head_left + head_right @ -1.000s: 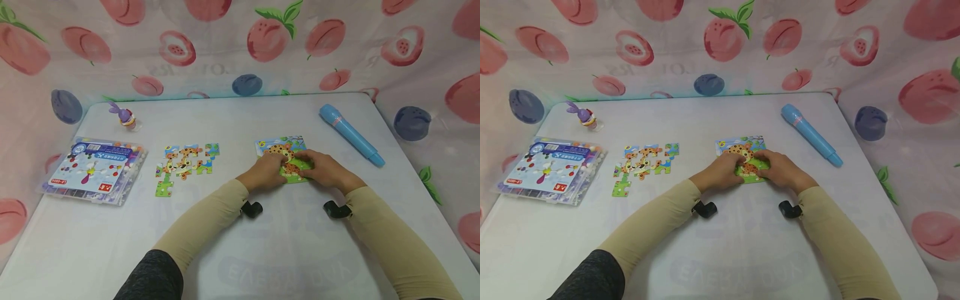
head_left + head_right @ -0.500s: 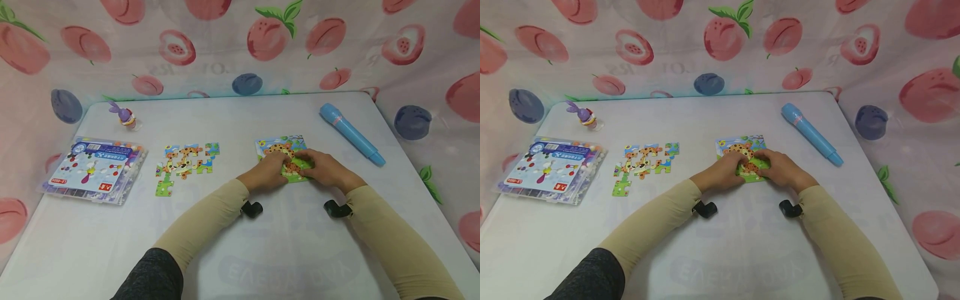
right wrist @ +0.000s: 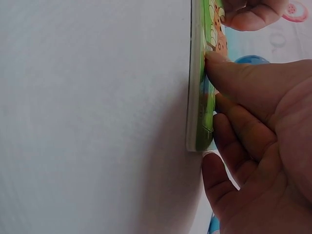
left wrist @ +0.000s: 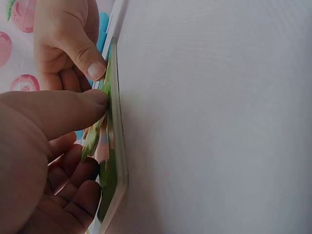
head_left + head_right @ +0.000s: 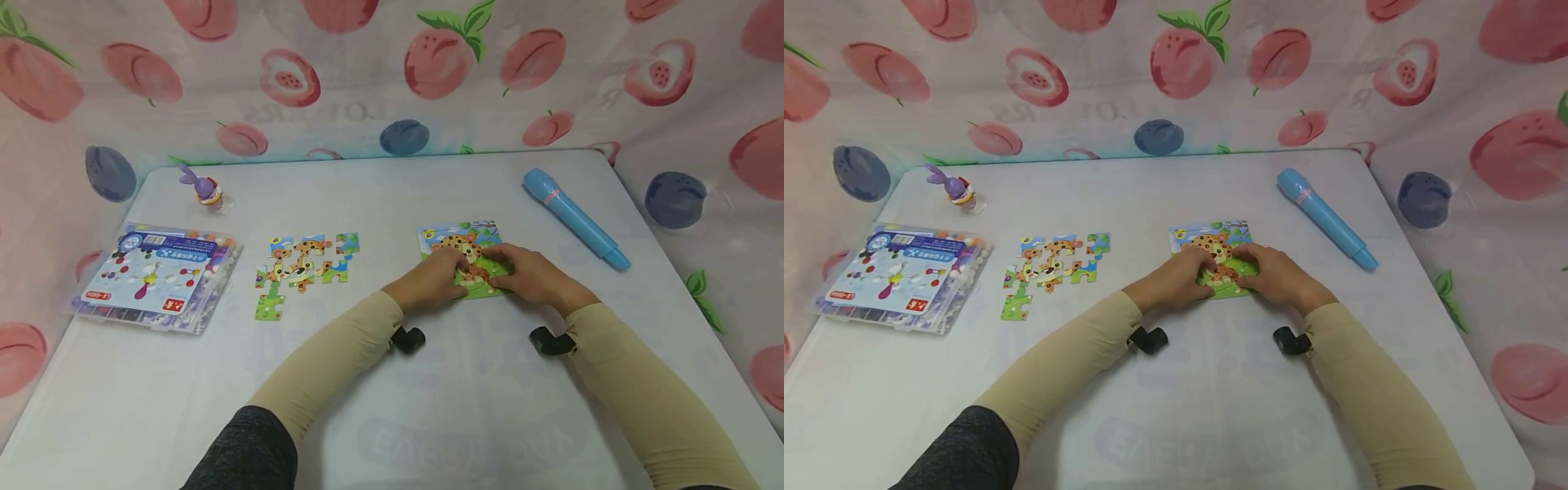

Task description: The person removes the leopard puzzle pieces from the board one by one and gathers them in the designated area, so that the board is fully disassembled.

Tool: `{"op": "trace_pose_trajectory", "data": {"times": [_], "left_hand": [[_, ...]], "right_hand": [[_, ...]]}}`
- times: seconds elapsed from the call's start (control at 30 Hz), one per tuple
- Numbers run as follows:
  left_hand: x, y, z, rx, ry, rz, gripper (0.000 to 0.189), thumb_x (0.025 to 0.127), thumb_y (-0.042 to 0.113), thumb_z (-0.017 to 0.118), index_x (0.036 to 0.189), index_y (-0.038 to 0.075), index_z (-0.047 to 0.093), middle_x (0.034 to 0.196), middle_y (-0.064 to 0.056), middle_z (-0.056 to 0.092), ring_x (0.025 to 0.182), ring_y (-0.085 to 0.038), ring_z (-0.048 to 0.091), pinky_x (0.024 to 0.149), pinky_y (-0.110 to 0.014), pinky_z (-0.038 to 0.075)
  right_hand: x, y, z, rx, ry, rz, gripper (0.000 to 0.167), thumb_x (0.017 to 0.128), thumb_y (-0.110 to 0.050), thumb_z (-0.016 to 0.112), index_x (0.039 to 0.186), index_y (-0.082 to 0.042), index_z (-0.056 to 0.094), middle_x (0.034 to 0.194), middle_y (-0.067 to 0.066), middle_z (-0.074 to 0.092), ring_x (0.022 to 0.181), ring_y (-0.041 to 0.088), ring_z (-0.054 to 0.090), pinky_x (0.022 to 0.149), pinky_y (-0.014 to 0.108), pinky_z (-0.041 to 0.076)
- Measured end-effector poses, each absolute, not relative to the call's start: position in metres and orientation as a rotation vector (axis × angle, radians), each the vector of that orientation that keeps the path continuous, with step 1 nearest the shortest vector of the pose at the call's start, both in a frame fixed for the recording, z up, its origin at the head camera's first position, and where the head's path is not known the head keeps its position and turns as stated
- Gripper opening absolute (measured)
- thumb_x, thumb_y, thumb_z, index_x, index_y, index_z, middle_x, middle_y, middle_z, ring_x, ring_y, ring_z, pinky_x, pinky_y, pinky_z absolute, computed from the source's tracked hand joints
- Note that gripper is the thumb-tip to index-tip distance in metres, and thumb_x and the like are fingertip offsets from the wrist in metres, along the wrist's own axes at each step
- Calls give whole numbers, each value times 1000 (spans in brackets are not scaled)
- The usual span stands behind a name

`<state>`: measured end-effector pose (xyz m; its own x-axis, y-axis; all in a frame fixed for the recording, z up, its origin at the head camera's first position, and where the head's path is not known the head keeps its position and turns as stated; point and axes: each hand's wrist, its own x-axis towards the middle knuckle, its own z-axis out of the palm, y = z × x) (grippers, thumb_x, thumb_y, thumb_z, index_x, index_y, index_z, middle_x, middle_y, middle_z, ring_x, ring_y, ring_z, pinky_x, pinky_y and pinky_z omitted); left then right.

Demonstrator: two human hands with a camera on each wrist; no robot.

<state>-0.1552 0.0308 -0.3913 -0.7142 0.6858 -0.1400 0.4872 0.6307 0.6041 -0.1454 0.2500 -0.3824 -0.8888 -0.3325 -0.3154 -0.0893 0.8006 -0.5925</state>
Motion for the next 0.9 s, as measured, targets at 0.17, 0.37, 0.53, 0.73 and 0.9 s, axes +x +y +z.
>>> {"op": "trace_pose_trajectory", "data": {"times": [0.17,0.37,0.53,0.73,0.9], "left_hand": [[-159,28,-395,915,2543,813,41,94,17,71,127,-2,58,126,-12,59,122,-23,51,104,-27,40],[-162,22,-395,910,2554,840,41,94,15,68,129,-2,58,126,-12,59,122,-23,52,104,-27,40],[-164,15,-392,893,2549,866,42,94,14,68,132,-1,57,128,-11,60,122,-23,53,104,-27,40],[-164,3,-389,883,2557,898,42,92,11,68,132,-1,59,129,-11,61,124,-25,51,106,-30,39],[-163,-8,-383,872,2596,897,41,92,11,68,130,0,60,130,-11,61,120,-27,51,103,-33,40]], "right_hand": [[-145,250,-382,-318,2579,-826,60,95,-12,69,148,-3,43,146,22,48,139,41,35,113,58,26],[-145,250,-382,-319,2576,-825,60,95,-13,68,148,-3,43,145,23,48,140,42,34,113,58,26],[-145,250,-382,-315,2578,-816,60,95,-14,68,149,-4,43,146,23,48,141,43,33,114,59,24],[-145,250,-382,-329,2580,-812,60,95,-14,68,149,-4,43,147,23,47,141,44,31,114,59,24],[-144,250,-381,-330,2584,-806,59,95,-13,68,148,-4,43,147,23,46,141,44,31,114,60,23]]}}
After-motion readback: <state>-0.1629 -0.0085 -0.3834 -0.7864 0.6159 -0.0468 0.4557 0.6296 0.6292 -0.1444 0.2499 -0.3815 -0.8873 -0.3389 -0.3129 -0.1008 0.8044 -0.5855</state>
